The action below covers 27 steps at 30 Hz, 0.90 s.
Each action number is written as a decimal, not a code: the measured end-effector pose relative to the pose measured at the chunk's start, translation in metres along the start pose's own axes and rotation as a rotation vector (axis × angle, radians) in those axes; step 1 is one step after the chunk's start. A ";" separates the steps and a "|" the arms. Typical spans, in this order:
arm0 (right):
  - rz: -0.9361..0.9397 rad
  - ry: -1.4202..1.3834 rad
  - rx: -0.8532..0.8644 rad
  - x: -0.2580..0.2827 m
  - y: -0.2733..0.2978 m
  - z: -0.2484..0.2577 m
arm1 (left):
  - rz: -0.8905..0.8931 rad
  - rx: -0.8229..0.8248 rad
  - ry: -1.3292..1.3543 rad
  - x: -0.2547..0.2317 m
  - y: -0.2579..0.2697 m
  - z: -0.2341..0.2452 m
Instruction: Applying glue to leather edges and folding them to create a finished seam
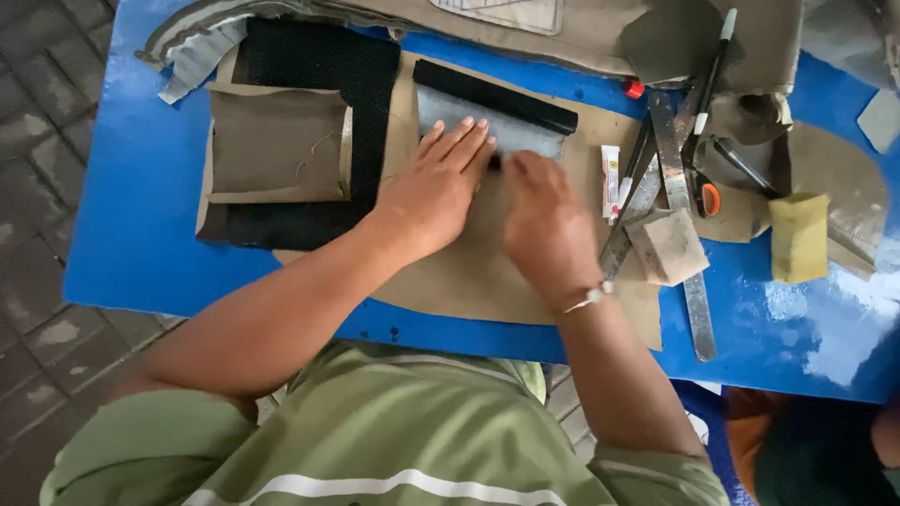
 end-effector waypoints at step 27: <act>-0.074 -0.689 0.039 -0.001 -0.061 0.049 | 0.007 0.133 -0.081 -0.060 0.025 0.031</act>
Point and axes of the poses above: each hand's wrist, its own y-axis away from the middle knuckle, its own z-axis out of the back of the hand, x = y × z, the point moved 10 cm from there along -y, towards the middle knuckle, and after that the axes turned 9 degrees about -z, right-handed, at the moved point
